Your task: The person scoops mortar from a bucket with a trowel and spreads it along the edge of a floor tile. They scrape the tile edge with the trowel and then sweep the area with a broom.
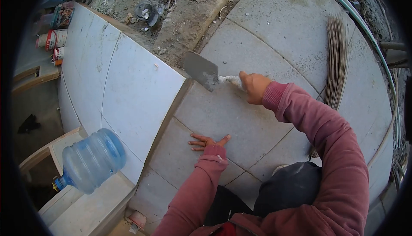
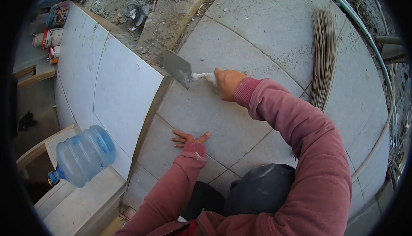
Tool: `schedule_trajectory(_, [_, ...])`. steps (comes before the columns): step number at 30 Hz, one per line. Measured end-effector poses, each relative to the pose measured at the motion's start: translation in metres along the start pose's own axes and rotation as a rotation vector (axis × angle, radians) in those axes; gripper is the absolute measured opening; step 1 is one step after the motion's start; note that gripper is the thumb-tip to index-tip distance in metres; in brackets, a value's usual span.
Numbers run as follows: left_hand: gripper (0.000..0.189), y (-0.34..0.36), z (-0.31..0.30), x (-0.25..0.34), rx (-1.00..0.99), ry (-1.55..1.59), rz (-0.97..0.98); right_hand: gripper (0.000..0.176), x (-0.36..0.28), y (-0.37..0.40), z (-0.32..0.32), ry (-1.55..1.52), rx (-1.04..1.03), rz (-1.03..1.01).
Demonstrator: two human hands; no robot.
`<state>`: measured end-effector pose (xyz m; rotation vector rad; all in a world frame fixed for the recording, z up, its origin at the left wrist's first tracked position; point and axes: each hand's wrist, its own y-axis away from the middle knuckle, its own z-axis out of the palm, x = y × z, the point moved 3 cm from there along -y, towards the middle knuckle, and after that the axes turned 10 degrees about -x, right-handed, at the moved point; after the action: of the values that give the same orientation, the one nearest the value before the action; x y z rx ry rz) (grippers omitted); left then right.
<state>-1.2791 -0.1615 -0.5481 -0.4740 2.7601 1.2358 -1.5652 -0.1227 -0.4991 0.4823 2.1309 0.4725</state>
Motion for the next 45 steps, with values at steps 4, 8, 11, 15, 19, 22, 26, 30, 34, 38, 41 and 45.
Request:
schedule_trajectory(4, [0.145,-0.002,0.001,0.001,0.008,-0.018,-0.021,0.028,0.005,0.002,-0.008,-0.082,0.109,-0.055])
schedule_trajectory(8, [0.146,-0.002,0.001,0.002,-0.009,-0.003,0.002,0.028,-0.001,-0.002,-0.005,-0.005,0.005,0.04])
schedule_trajectory(11, [0.146,-0.002,0.002,0.004,0.02,-0.015,-0.041,0.027,0.005,-0.005,-0.004,0.094,-0.08,-0.001])
schedule_trajectory(15, [0.147,-0.003,0.0,-0.002,-0.002,-0.027,-0.045,0.028,-0.001,0.002,-0.006,-0.183,0.147,-0.055])
schedule_trajectory(19, [0.146,0.001,0.0,0.002,-0.002,-0.004,-0.029,0.03,0.007,-0.006,-0.005,0.065,-0.104,0.034])
schedule_trajectory(22, [0.146,-0.001,0.001,0.002,0.003,-0.013,-0.026,0.029,0.003,-0.001,-0.007,-0.097,0.071,-0.055])
schedule_trajectory(26, [0.146,-0.002,-0.001,0.002,-0.01,-0.012,-0.009,0.029,-0.001,-0.005,0.003,0.097,-0.119,0.034])
schedule_trajectory(30, [0.146,-0.002,0.001,0.003,-0.001,-0.02,-0.035,0.028,0.002,-0.001,-0.01,0.027,-0.033,-0.012])
schedule_trajectory(34, [0.147,0.003,-0.002,0.004,-0.017,-0.008,-0.039,0.028,0.002,0.0,0.0,-0.027,0.031,-0.003])
schedule_trajectory(38, [0.147,-0.002,0.004,-0.002,0.013,-0.019,-0.043,0.028,0.001,0.0,-0.016,-0.053,0.015,-0.067])
schedule_trajectory(41, [0.147,-0.001,0.002,0.003,0.001,-0.038,-0.025,0.028,-0.008,-0.002,-0.006,0.014,-0.012,-0.022])
schedule_trajectory(45, [0.146,-0.006,0.003,0.004,0.011,-0.032,-0.041,0.028,0.005,-0.013,-0.013,0.091,-0.106,0.015])
